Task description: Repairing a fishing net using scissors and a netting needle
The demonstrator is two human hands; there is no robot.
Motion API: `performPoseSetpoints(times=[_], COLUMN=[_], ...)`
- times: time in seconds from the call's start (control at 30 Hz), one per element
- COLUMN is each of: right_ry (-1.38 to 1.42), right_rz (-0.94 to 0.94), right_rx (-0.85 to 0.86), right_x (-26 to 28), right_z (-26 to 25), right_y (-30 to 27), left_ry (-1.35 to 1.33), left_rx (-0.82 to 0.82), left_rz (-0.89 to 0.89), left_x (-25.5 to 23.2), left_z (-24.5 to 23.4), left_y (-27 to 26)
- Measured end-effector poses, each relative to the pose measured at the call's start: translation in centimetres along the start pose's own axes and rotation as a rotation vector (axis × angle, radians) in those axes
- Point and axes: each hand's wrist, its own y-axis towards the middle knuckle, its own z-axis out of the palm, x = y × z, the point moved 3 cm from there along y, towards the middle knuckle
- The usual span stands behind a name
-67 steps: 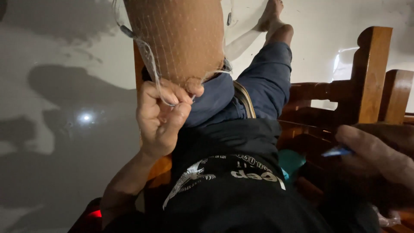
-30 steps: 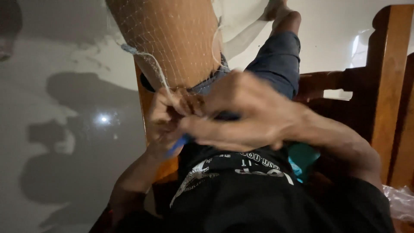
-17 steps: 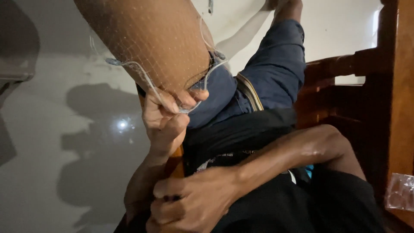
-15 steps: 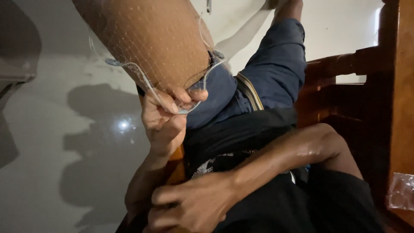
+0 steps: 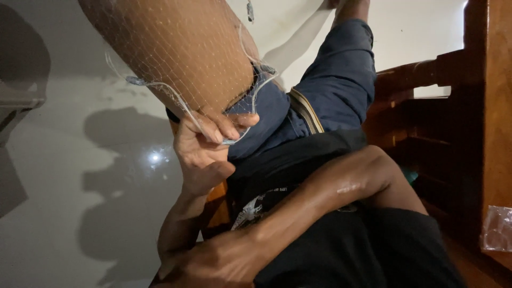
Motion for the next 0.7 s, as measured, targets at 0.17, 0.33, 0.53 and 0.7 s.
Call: performPoseSetpoints(times=[0.17,0.33,0.53,0.7], right_ry=[-0.059,-0.117,-0.168,-0.586], right_rz=[0.183,0.360,0.570,0.806], right_rx=[-0.143,-0.287,-0.431,-0.544], right_x=[-6.9,-15.9,-6.1,2.0], right_z=[3.6,5.5,-5.6,-12.7], right_y=[-0.6,-1.4,-4.7,-11.3], left_ry=[0.140,0.118,0.088,0.147], left_rx=[0.007,-0.072,-0.311,-0.311], left_rz=[0.084,0.042,-0.098,-0.017], left_x=[0.5,1.0,-0.6,-1.3], left_z=[0.0,-0.4,0.4,1.4], left_y=[0.2,-0.5,-0.2,0.0])
